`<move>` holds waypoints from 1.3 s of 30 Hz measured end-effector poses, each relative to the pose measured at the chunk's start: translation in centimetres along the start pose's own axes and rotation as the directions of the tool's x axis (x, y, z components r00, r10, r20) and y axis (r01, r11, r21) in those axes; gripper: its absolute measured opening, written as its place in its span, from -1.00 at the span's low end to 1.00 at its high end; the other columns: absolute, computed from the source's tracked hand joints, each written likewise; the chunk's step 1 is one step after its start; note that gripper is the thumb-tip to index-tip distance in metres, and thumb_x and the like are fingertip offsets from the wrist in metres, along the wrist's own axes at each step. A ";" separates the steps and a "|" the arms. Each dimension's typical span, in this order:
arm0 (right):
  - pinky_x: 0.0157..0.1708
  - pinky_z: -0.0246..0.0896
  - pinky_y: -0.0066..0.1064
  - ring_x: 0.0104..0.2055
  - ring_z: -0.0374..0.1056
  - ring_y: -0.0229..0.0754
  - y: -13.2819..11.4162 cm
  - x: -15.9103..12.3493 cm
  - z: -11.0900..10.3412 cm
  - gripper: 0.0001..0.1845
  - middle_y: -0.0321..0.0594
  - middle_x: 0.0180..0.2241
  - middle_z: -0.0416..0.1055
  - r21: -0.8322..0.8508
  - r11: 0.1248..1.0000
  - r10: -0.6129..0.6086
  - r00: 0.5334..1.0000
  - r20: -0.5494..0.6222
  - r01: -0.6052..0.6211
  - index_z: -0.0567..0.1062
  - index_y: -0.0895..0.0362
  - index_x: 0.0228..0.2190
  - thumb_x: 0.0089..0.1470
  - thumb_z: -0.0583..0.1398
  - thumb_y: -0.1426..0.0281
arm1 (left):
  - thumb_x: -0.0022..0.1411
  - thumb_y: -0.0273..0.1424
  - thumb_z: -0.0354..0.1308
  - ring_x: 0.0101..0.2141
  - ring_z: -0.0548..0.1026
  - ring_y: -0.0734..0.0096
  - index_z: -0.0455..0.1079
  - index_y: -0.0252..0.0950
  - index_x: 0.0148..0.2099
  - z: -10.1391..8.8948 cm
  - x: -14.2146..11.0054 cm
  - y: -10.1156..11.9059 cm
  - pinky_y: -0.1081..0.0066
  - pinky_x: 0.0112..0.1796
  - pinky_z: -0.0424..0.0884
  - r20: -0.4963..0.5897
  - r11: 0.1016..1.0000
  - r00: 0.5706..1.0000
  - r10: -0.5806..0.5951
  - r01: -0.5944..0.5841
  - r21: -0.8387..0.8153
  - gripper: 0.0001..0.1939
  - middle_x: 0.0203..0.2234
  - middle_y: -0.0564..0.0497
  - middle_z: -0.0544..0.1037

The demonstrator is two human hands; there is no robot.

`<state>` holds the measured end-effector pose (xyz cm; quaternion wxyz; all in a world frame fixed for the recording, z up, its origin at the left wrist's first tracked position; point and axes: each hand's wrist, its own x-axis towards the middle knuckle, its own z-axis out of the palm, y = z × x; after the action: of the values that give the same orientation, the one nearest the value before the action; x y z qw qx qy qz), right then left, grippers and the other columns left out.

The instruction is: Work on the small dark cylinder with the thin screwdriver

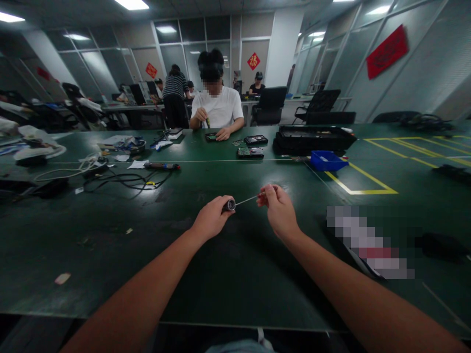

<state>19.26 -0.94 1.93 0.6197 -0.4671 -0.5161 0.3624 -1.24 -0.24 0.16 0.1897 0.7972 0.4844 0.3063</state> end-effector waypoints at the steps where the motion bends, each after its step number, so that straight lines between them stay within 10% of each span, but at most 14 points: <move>1: -0.35 0.34 -0.32 -0.41 0.40 -0.21 -0.2 -0.2 0.1 -0.69 -0.24 -0.41 0.45 -0.024 0.999 -0.032 0.999 0.020 0.032 0.43 0.12 -0.30 0.25 0.11 0.13 | 0.26 -0.42 0.19 -0.21 0.48 0.28 0.42 -0.14 -0.04 0.1 0.0 0.0 0.30 -0.15 0.37 0.003 1.000 1.000 0.002 -0.002 -0.007 -0.78 -0.19 0.02 0.52; 15: -0.33 0.31 -0.34 -0.38 0.47 -0.19 -1.9 -1.5 0.2 -0.72 -0.22 -0.41 0.54 -0.276 0.941 -0.169 0.978 0.118 0.196 0.47 0.11 -0.27 0.28 0.11 0.16 | 0.28 -0.40 0.19 -0.17 0.48 0.29 0.40 -0.16 -0.02 0.0 -0.1 0.4 0.33 -0.12 0.37 0.000 0.999 1.000 -0.012 0.011 -0.041 -0.78 -0.15 0.04 0.54; 23: -0.57 0.00 -0.43 -0.64 0.22 -0.32 -2.4 -1.9 0.0 -0.56 -0.37 -0.69 0.33 -0.596 0.749 -0.276 0.954 0.116 0.289 0.38 0.09 -0.62 0.14 0.26 0.09 | 0.29 -0.36 0.19 -0.17 0.50 0.28 0.41 -0.16 0.00 0.2 -0.1 0.1 0.31 -0.15 0.39 -0.002 1.000 1.000 -0.010 0.010 -0.023 -0.77 -0.15 0.01 0.54; 39: -0.37 0.17 -0.35 -0.41 0.38 -0.20 -3.0 -2.2 -0.3 -0.81 -0.27 -0.44 0.44 -0.487 0.763 -0.233 0.883 0.408 0.426 0.45 0.09 -0.27 0.30 0.04 0.34 | 0.26 -0.42 0.20 -0.14 0.50 0.27 0.41 -0.15 0.01 0.4 0.0 -0.4 0.30 -0.09 0.38 -0.041 1.000 0.999 -0.009 0.008 -0.020 -0.74 -0.15 0.02 0.55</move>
<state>18.95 -3.95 4.11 0.4151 -0.4632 -0.7687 0.1488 -1.24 -0.06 -0.33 0.1889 0.7868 0.4885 0.3264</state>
